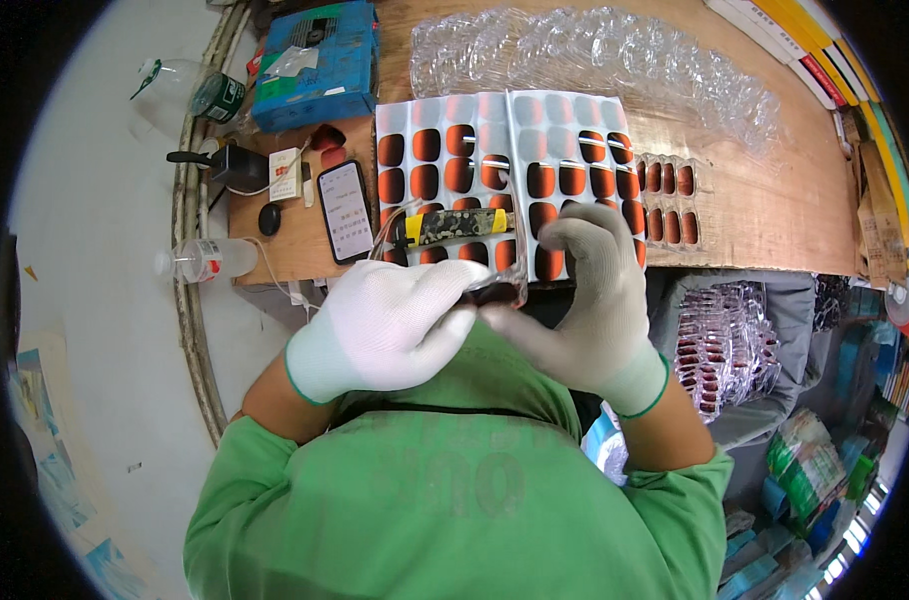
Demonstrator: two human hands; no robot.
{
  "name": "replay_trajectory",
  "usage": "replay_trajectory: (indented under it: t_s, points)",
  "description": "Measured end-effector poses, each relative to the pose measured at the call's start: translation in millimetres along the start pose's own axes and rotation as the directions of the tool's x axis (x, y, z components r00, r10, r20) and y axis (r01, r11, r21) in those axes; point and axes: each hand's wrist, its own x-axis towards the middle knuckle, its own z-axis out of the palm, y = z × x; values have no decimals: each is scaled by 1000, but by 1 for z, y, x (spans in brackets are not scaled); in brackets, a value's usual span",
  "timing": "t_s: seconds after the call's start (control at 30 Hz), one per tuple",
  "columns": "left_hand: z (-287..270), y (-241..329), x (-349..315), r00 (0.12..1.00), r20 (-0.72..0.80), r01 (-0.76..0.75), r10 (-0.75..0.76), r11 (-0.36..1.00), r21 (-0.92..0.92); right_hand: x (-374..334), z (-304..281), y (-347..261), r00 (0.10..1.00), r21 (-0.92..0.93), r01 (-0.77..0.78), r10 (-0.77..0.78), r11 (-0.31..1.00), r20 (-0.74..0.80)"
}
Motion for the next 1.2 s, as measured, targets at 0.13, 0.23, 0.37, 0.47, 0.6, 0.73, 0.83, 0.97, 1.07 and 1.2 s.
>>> replay_trajectory:
  t_s: [0.13,0.23,0.37,0.47,0.6,0.73,0.83,0.97,1.07,1.2]
  points:
    - [-28,-16,14,949,309,-44,63,997,-68,6,0,13,943,116,78,-111,990,313]
    - [-39,-79,30,995,28,-55,91,793,-607,1,8,24,941,346,88,-192,934,278]
    - [-64,-201,50,800,-180,446,-573,767,-460,4,0,14,960,456,-21,-109,890,257]
    - [-12,-229,45,728,-123,677,-675,736,-32,-5,2,-4,913,556,-406,294,725,282]
    - [25,-243,34,766,-133,582,-629,766,-272,-12,23,-4,907,855,-334,381,396,178]
    - [15,-238,24,643,-10,603,-765,515,-610,-18,24,-6,878,911,-293,459,290,137]
    - [1,-208,16,614,-207,497,-762,576,-649,-22,18,-5,847,864,-356,514,357,137]
    - [15,-109,4,821,-130,193,-555,485,-853,-39,13,8,928,745,-310,360,591,100]
    - [34,-60,4,946,0,60,-324,174,-983,-38,23,16,983,372,-181,159,910,90]
    - [44,-34,17,902,-147,59,-405,453,-890,-24,25,6,972,329,-231,203,915,119]
